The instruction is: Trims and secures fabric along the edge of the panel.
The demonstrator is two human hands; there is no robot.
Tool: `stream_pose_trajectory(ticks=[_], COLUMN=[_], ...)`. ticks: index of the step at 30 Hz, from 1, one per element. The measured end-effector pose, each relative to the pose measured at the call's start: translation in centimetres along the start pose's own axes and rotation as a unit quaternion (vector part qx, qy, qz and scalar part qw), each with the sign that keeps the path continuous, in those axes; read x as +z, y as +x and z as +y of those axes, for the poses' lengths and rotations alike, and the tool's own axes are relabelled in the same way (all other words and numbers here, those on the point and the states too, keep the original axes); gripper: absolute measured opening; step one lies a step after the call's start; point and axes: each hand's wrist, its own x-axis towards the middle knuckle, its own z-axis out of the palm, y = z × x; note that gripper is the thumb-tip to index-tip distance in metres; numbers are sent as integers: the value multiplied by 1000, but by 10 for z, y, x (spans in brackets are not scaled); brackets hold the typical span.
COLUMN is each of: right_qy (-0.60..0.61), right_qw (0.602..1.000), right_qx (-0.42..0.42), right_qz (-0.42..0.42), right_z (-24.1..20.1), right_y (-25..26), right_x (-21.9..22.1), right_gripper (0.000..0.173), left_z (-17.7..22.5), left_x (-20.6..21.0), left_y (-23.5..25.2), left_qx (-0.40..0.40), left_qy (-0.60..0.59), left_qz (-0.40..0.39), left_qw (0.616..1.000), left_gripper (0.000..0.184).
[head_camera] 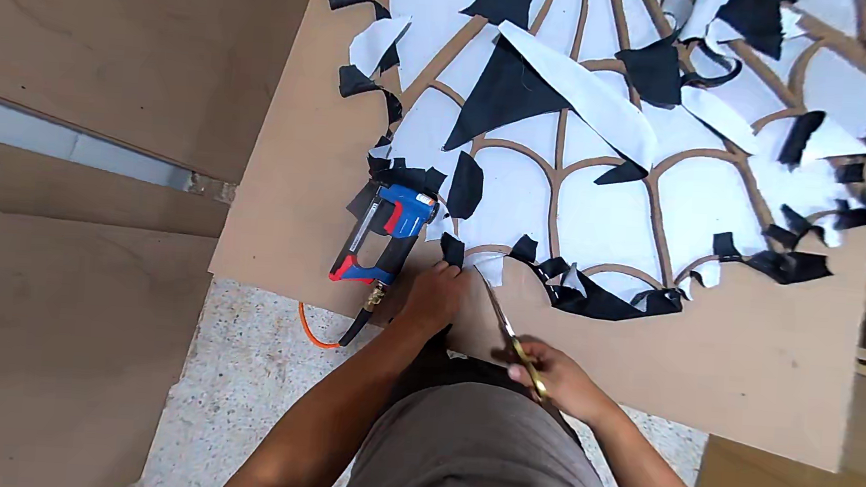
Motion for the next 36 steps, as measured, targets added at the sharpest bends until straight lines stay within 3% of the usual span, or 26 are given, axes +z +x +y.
stream_pose_trajectory(ticks=[4,20,25,28,31,34,36], right_qy=[39,-29,-93,-178,-303,-367,-398], right_qw=[999,997,992,962,897,847,844], right_qx=[-20,-40,-32,-19,7,-59,-152], right_qz=[2,56,79,208,321,379,325], right_z=[-9,-3,-9,-22,-44,-67,-78], right_y=[43,51,14,-12,-15,9,43], right_x=[11,11,-13,-50,-85,-91,-79], right_gripper=[46,46,48,53,75,61,50], left_z=[-5,-7,-13,-16,-16,-20,-21], left_x=[1,0,-21,-26,-33,-39,-45], left_y=[0,3,12,19,28,34,40], left_qx=[32,35,2,-46,-115,-178,-200], left_qy=[10,5,-32,-91,-147,-180,-179], left_qz=[8,15,35,39,45,16,-37], left_qw=[999,999,999,994,981,967,963], left_gripper=[25,23,21,21,17,17,19])
